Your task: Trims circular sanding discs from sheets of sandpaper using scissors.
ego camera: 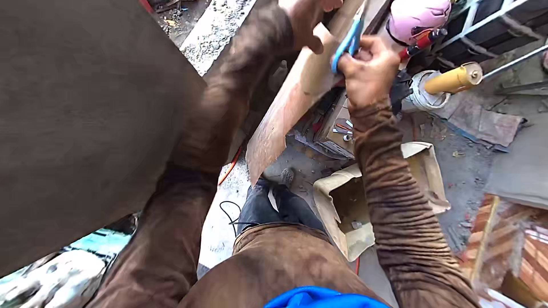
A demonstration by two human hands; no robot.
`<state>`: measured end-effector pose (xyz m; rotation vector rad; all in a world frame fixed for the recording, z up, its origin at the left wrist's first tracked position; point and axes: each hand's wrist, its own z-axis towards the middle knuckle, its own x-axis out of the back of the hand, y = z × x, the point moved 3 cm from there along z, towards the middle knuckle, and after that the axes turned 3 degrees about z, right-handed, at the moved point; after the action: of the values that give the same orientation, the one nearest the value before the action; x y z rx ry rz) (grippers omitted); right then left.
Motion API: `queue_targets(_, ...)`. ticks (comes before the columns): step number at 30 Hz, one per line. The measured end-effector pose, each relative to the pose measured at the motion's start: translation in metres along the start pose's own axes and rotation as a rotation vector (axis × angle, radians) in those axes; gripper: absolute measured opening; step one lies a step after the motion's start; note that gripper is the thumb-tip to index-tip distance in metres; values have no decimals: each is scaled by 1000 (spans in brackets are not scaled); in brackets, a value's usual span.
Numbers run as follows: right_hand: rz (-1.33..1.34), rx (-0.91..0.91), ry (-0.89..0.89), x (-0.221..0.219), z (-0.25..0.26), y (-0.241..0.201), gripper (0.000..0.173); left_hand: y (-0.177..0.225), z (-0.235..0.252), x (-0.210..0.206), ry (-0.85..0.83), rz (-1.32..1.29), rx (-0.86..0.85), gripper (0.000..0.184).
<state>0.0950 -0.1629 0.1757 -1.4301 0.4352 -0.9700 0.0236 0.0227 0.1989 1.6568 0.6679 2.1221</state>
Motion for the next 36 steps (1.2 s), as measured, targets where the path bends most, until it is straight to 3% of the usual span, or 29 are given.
queue_targets(1,-27,-32,10,1,-12,24,45,14,-33,-16,109,-43,47,61)
queue_targets(3,-81,-123,5,4,-44,79,47,57,-123,-80,216,-335,76,31)
queue_targets(5,-91,-194,52,13,-67,137,49,106,-195,-194,-73,-805,184,22)
queue_targets(7,-102,-290,81,23,-76,174,51,140,-226,-310,-383,-1176,385,43)
queue_targets(8,-104,-332,87,27,-81,187,51,150,-232,-359,-407,-1310,499,54)
queue_targets(10,-106,-379,80,33,-95,210,51,157,-222,-417,-295,-1462,635,76)
queue_targets(13,-119,-398,41,45,-125,239,53,149,-178,-448,157,-1684,648,111)
queue_targets(15,-116,-424,30,61,-142,259,51,138,-154,-472,583,-1960,620,116)
queue_targets(16,-115,-438,31,71,-149,271,50,133,-145,-485,779,-2136,605,106)
queue_targets(18,-99,-468,66,94,-158,299,50,132,-129,-508,987,-2417,577,92)
queue_targets(19,-72,-486,90,104,-159,312,51,136,-121,-517,1078,-2465,656,84)
queue_targets(21,-36,-514,105,122,-168,331,49,145,-105,-531,1273,-2391,999,56)
queue_targets(23,-14,-540,117,135,-178,348,46,144,-93,-549,1344,-2272,1278,41)
queue_targets(28,33,-623,121,149,-205,381,48,136,-93,-601,1329,-2109,1566,16)
queue_targets(32,50,-728,50,151,-217,398,48,122,-110,-607,1309,-1876,1738,44)
queue_targets(36,37,-747,-274,185,-222,387,45,107,-131,-588,1436,-1784,1706,53)
